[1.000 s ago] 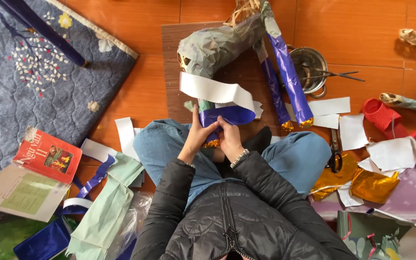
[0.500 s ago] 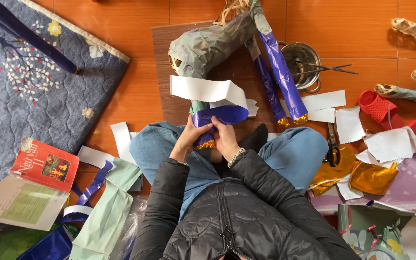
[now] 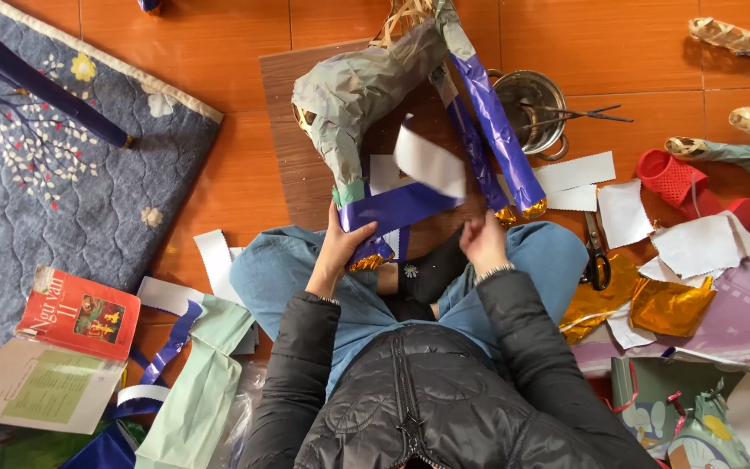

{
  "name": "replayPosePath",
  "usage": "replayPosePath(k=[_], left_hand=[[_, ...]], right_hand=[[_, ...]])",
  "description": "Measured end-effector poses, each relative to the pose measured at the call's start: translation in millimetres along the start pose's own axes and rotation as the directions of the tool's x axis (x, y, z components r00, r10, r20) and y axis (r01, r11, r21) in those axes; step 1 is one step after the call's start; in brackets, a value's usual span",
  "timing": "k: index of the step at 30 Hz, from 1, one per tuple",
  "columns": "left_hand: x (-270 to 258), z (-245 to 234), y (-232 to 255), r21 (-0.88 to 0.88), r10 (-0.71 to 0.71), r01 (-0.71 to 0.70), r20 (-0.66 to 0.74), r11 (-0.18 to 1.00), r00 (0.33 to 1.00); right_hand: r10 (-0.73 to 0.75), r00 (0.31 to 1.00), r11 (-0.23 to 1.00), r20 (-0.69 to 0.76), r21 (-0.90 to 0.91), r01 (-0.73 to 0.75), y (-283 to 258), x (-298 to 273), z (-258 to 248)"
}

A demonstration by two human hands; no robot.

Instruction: Applying decorative purple and green paper to a giraffe-shaped armature.

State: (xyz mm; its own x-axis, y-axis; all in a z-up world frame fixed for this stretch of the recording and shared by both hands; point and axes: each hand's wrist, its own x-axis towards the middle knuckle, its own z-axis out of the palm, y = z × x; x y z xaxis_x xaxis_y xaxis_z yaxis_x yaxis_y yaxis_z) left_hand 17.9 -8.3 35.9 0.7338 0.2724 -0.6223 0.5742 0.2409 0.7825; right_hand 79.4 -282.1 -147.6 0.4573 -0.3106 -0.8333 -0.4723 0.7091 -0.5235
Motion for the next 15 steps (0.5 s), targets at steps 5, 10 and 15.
replayPosePath(k=[5, 10, 15], left_hand=[[5.3, 3.7, -10.7, 0.007, -0.005, 0.005, -0.036, 1.0, 0.999], [28.2, -2.5, -48.0, 0.203, 0.032, -0.03, -0.005, 0.979, 0.999], [19.6, -7.4, -35.1, 0.324, 0.034, -0.066, 0.104, 0.944, 0.994]], right_hand=[[-0.103, 0.923, 0.767, 0.37, -0.561, 0.31, -6.9, -205.0, 52.3], [0.01, 0.55, 0.386, 0.835, -0.51, 0.768, 45.9, -213.9, 104.5], [0.295, 0.709, 0.145, 0.641, -0.763, 0.63, 63.9, -182.8, 137.5]])
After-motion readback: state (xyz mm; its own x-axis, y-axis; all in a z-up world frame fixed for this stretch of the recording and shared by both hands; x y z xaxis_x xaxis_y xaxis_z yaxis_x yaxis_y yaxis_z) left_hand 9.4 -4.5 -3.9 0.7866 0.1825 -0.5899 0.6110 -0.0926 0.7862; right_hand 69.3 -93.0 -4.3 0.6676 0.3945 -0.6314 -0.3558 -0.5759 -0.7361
